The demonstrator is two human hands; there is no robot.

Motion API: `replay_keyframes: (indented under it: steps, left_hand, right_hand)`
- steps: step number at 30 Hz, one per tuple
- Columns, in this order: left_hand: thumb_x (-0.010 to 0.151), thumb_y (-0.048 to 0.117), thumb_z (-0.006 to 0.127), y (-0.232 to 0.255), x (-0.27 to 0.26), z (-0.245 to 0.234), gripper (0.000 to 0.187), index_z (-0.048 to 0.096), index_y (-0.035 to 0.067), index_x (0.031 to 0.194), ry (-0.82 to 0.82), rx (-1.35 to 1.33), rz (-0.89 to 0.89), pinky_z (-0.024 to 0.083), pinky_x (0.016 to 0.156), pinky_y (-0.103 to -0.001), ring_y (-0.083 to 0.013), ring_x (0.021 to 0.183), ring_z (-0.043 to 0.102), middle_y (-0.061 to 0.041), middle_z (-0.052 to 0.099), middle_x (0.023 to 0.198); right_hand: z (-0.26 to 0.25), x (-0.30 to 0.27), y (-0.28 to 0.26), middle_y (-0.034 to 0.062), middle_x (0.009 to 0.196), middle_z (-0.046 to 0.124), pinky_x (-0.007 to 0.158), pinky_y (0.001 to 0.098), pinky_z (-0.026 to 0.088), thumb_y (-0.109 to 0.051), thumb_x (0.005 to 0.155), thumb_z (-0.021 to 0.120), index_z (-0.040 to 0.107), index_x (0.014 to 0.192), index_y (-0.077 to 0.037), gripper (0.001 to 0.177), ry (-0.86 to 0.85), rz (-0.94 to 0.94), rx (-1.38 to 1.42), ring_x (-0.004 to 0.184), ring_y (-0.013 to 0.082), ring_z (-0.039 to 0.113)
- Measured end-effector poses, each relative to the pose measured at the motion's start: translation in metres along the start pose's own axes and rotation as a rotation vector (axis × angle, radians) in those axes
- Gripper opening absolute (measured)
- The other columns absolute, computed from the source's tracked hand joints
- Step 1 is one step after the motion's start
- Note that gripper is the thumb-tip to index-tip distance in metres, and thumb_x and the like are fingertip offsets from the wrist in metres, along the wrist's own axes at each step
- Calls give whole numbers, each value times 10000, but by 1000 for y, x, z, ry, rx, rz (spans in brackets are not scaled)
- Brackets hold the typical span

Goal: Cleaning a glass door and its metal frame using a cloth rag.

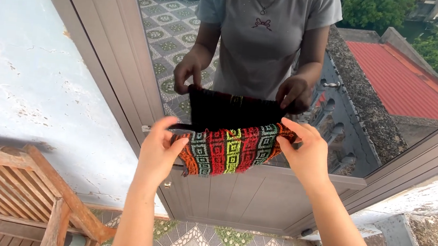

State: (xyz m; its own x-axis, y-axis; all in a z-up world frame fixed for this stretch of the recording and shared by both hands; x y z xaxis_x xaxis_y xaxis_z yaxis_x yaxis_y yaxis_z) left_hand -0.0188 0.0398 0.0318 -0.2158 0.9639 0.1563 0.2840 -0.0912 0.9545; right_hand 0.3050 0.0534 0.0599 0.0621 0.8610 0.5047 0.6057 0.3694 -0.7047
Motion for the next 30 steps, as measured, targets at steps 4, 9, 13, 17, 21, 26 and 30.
replay_keyframes:
  steps: [4,9,13,17,21,26,30]
  left_hand:
    - [744,112,829,11,3,-1,442,683,38,1154,-175,60,164,544,790,-279,-141,921,695,-61,679,1061]
    - [878,186,816,-18,21,-1,242,698,-13,950,33,171,434,499,829,-306,-189,1052,621,-92,616,1226]
    - [960,227,711,-19,31,9,254,684,40,1129,-108,-291,-28,483,796,-288,-137,897,601,-61,666,998]
    - [1002,155,652,4,33,16,231,637,74,1218,-108,-867,51,476,841,-273,-98,962,578,-3,622,1054]
    - [1059,129,631,16,57,37,189,595,86,1239,-368,-1327,319,522,853,-314,-168,943,603,-72,629,1046]
    - [998,96,634,72,79,96,271,589,84,1265,-404,-1293,215,542,874,-316,-188,1011,631,-77,643,1116]
    - [908,55,643,86,79,107,317,557,138,1202,-275,-1164,229,567,891,-317,-170,1026,674,-57,669,1138]
  right_hand:
    - [-4,8,10,54,983,665,803,272,509,-103,808,814,744,1048,-71,252,88,-209,-187,874,153,607]
    - [9,22,48,-27,1016,628,801,261,447,-131,1019,633,634,1075,-33,112,-202,155,436,889,79,537]
    - [11,30,27,-11,926,618,752,275,471,-153,1048,599,607,1089,-57,104,-206,330,713,847,91,573]
    - [13,41,2,-6,957,670,776,274,538,-165,1055,567,568,1145,-86,120,-231,268,1199,865,95,653]
    - [22,67,-15,35,1004,679,812,291,546,-161,1123,562,559,1222,-72,133,-363,-52,1396,896,124,665]
    - [52,90,-84,52,1224,669,1017,304,496,-140,1103,545,523,1209,-49,142,-388,-309,1089,1126,140,629]
    - [56,92,-98,57,1280,687,1062,294,475,-124,1071,550,498,1162,-55,126,-372,-449,781,1211,143,630]
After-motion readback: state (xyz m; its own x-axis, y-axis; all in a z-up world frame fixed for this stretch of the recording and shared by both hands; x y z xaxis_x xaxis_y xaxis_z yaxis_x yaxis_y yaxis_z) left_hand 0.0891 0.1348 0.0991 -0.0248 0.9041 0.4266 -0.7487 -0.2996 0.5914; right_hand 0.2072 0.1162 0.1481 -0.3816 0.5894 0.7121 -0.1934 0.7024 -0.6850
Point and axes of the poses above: each hand's wrist, its own x-axis towards the middle knuckle, its own z-axis out of the palm, y = z × x, the point moved 2 cm from there along x, towards the middle knuckle
